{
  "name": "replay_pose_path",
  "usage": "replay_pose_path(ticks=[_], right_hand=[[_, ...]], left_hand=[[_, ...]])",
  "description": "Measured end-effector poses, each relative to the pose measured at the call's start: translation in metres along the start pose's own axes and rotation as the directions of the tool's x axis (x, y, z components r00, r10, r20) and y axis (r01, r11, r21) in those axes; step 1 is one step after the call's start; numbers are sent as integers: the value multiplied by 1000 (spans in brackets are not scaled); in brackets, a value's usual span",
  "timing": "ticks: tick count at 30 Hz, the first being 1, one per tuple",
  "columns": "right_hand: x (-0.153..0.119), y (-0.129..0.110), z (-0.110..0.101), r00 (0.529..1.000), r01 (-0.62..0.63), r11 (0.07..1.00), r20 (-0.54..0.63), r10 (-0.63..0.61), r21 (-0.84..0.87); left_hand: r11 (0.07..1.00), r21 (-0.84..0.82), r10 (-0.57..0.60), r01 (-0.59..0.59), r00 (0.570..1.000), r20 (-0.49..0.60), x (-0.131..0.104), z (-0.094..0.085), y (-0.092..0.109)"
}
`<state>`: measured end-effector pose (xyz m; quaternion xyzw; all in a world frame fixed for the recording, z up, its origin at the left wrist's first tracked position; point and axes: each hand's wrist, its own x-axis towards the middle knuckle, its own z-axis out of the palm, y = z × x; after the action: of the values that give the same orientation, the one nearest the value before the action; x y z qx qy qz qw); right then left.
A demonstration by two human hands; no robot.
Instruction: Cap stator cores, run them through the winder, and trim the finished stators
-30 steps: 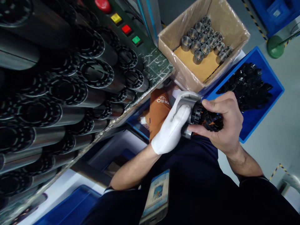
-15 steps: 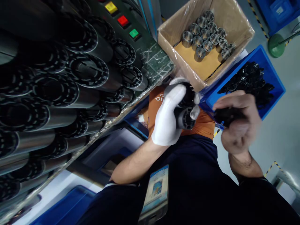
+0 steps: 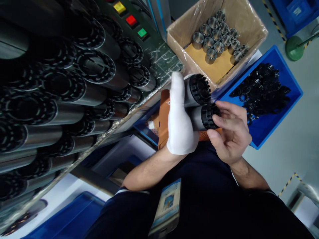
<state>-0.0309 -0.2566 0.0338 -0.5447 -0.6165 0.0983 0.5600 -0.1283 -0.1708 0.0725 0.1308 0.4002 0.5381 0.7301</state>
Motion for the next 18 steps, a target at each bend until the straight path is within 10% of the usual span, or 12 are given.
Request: replay_pose_path(ticks=[18], right_hand=[[13,14,-19,989,-47,965,147,9,259]], left_hand=[[995,91,26,-31,998,54,9,-6,6]])
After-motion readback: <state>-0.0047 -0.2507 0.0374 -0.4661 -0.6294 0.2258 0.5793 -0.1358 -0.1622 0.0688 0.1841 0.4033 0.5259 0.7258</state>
